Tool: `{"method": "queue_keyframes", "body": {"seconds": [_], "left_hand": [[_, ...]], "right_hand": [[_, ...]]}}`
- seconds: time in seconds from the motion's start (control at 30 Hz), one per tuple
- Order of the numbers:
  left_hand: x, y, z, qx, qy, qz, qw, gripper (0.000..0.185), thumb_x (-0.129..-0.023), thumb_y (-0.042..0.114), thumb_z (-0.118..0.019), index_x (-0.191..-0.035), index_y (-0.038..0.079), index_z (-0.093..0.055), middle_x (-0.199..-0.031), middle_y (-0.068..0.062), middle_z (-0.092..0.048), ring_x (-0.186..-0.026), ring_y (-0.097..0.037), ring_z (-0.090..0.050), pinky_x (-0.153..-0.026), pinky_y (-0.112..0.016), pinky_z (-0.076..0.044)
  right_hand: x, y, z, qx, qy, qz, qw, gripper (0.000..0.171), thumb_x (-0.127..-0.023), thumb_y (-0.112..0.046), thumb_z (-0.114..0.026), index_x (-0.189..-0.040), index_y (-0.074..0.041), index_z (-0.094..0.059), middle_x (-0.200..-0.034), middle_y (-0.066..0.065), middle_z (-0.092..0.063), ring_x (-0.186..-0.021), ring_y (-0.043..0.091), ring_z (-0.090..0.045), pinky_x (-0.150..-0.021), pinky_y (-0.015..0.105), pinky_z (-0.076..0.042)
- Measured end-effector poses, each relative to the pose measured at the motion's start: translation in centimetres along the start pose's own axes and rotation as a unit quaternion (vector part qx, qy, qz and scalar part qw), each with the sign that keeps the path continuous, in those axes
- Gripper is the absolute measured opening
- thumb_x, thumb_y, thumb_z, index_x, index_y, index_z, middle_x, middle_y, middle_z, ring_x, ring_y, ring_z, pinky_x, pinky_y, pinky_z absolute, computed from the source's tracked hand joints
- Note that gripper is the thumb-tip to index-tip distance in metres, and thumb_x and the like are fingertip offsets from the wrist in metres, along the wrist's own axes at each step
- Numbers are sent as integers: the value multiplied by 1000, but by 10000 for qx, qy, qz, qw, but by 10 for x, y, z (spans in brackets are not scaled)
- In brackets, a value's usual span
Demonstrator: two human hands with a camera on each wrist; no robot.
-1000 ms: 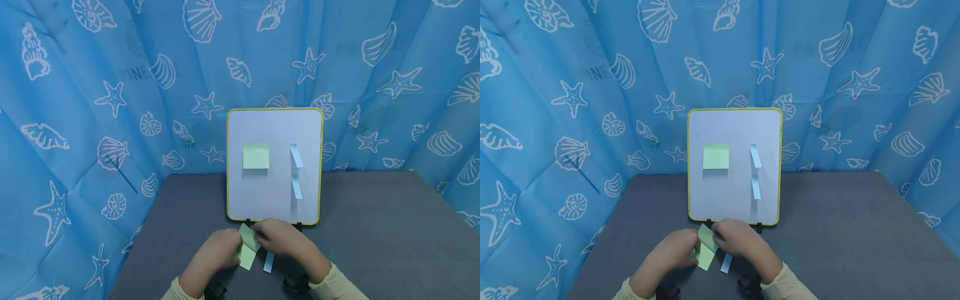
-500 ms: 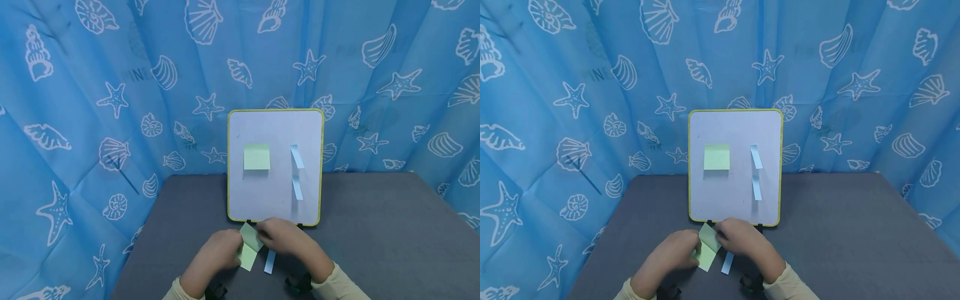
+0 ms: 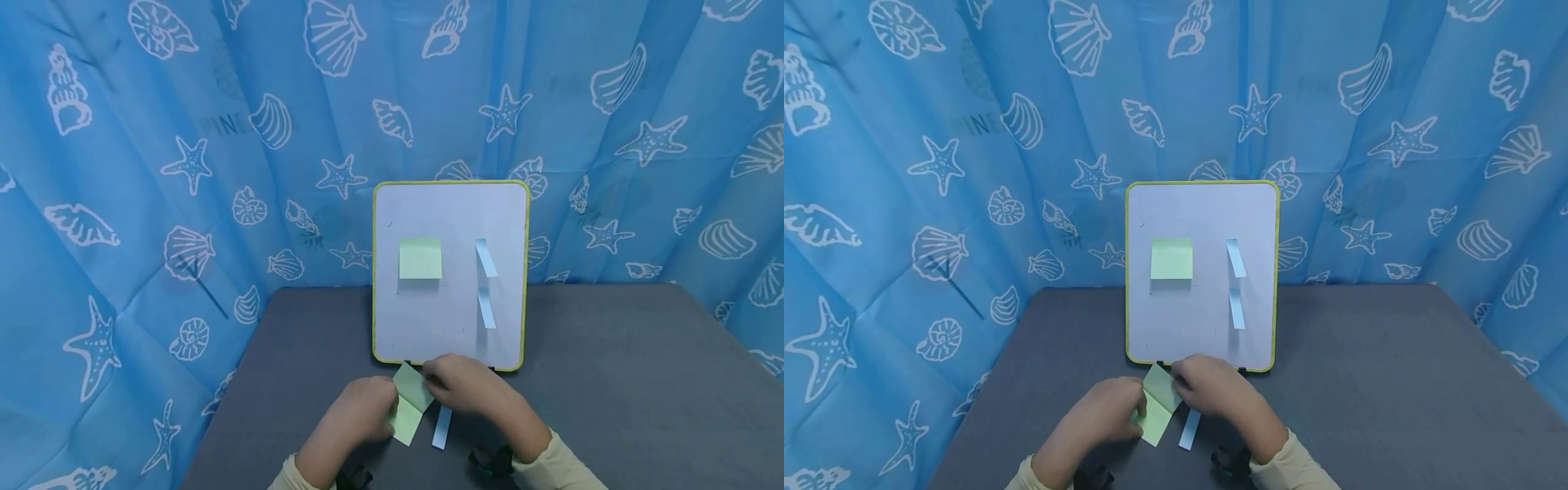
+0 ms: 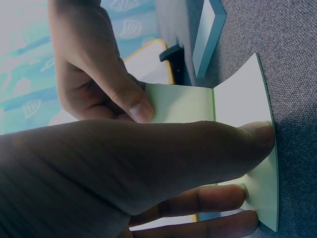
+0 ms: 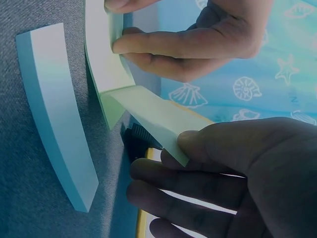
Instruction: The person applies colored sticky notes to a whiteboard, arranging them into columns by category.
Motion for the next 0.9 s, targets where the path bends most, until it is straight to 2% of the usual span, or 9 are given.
{"method": "queue_keyframes", "body": {"seconds": [0.13,0.37,0.9], "left_hand": [[0,-1,-1,19,-12,11,10000,19,-76,18,-93,-77,19,-73,-74,10,-59,-62,-6,-49,-59,-28,-46],[-1,-1,-2,72,-19,72,9999,19,-77,18,-93,-76,19,-73,-74,10,-58,-61,-6,-48,-58,-29,-45],[2,0,1,198,100,66,9997,20,-76,14,-91,-73,18,-72,-69,11,-56,-59,-7,-46,-57,-27,-44]], "right_hand": [[2,-2,3,-18,32,-43,10000,26,-103,-13,-65,-79,-19,-61,-66,-10,-47,-58,4,-42,-56,25,-38],[3,-4,6,40,89,-219,9997,17,-102,-15,-67,-86,-16,-71,-69,-10,-55,-61,6,-49,-58,26,-43],[6,-4,19,169,432,-76,9989,22,-102,-14,-67,-80,-20,-66,-66,-11,-50,-59,4,-44,-56,25,-41]]}}
Point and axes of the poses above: each hand's wrist, its own x-axis away from the middle knuckle, its own z-axis out of the back of the hand, y = z × x, the point moved 6 cm from there along -x, towards the middle knuckle
